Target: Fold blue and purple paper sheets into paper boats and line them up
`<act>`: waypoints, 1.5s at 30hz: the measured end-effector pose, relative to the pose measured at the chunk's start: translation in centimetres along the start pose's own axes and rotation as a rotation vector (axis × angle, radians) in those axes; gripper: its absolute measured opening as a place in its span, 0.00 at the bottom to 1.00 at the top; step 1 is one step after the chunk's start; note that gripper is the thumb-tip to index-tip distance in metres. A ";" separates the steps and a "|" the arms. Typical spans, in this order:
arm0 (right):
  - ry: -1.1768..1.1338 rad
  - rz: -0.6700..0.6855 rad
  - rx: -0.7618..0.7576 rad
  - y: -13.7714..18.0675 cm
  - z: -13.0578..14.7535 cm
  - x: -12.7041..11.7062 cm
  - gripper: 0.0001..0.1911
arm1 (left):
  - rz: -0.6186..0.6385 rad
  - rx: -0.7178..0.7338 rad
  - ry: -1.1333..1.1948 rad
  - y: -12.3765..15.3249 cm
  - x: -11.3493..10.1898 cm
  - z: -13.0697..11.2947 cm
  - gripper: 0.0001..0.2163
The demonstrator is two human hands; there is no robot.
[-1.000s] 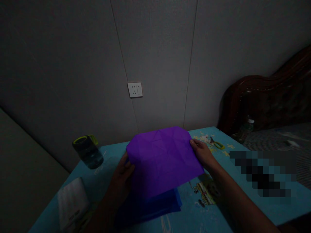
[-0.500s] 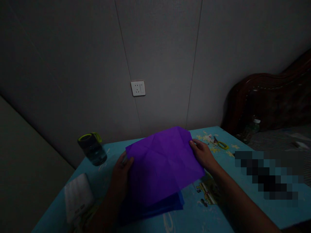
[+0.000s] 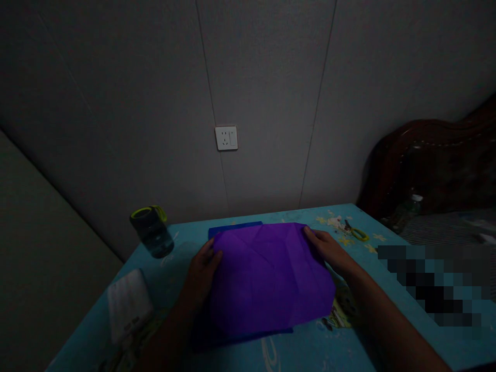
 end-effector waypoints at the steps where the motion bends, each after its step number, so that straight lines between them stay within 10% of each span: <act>1: -0.026 0.000 0.000 0.0 -0.1 0.0 0.26 | -0.002 0.005 -0.020 0.1 0.0 -0.1 0.29; 17: -0.195 -0.235 0.054 -0.5 -0.1 -1.4 0.18 | 0.167 -0.100 -0.059 0.1 0.7 1.7 0.18; 24: -0.415 0.324 0.164 0.8 0.0 1.3 0.23 | -0.135 0.144 -0.170 -0.6 -0.6 1.0 0.13; 29: -0.231 0.477 0.096 1.5 -0.1 2.1 0.25 | -0.187 0.208 -0.205 -0.6 -0.8 1.3 0.10; 38: 0.070 0.061 -0.019 -0.9 -1.3 1.5 0.26 | -0.246 0.260 -0.334 0.1 -0.7 -0.3 0.12; 45: 0.173 -0.122 -0.156 -2.0 0.7 1.9 0.27 | -0.092 -0.010 -0.188 7.2 -1.0 -2.0 0.45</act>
Point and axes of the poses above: each hand's wrist, its own y-axis away from the middle knuckle, its own x-axis out of the palm, z = x × y, the point moved 3 cm from there along -y, towards the middle knuckle, and after that the axes turned 3 degrees about z, right-handed, at the moved point
